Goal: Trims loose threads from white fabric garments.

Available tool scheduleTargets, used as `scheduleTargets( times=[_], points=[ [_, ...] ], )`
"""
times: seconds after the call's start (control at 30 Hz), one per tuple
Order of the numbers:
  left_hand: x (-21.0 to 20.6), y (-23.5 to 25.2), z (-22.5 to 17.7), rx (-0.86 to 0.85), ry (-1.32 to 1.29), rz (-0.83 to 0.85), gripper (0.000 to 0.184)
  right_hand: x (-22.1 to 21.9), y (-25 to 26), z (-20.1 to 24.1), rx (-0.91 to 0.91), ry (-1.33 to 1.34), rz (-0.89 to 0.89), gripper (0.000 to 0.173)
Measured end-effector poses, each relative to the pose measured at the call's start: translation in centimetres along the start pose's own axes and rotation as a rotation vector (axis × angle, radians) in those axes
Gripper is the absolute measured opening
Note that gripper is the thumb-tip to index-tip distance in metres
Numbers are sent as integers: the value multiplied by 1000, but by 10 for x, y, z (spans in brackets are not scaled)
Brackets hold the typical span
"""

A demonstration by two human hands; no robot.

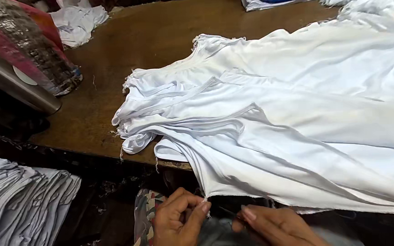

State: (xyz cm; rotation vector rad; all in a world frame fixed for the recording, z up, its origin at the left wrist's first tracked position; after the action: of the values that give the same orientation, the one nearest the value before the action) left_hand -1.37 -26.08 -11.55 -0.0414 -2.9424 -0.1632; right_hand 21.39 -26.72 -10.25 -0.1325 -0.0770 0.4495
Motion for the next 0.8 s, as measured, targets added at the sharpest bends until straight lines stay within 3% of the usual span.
scheduleTargets(
  times=[0.3, 0.57, 0.7, 0.8],
  points=[
    [-1, -6, -1, 20, -40, -15, 9, -18, 23, -7, -7, 75, -49, 38],
    [-3, -8, 6, 10, -79, 24, 9, -22, 27, -16, 10, -102, -125, 40],
    [-9, -13, 7, 25, -67, 68, 8, -13, 21, 4, 249, -412, -176, 44],
    [-16, -17, 9, 32, -19, 114, 9, -13, 29, 24, 486, -860, -384, 48]
  ],
)
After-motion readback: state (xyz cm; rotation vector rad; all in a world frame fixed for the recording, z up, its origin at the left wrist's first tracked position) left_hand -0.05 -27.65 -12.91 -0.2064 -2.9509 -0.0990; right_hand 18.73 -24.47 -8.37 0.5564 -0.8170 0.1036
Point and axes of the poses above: each hand's wrist, its own y-axis towards the middle knuckle, its own x-axis out of the back of the hand, z = x × y, the point moved 1 cm from there along y, towards the middle knuckle, and after that the axes turned 4 degrees about x, right-handed, at the moved point
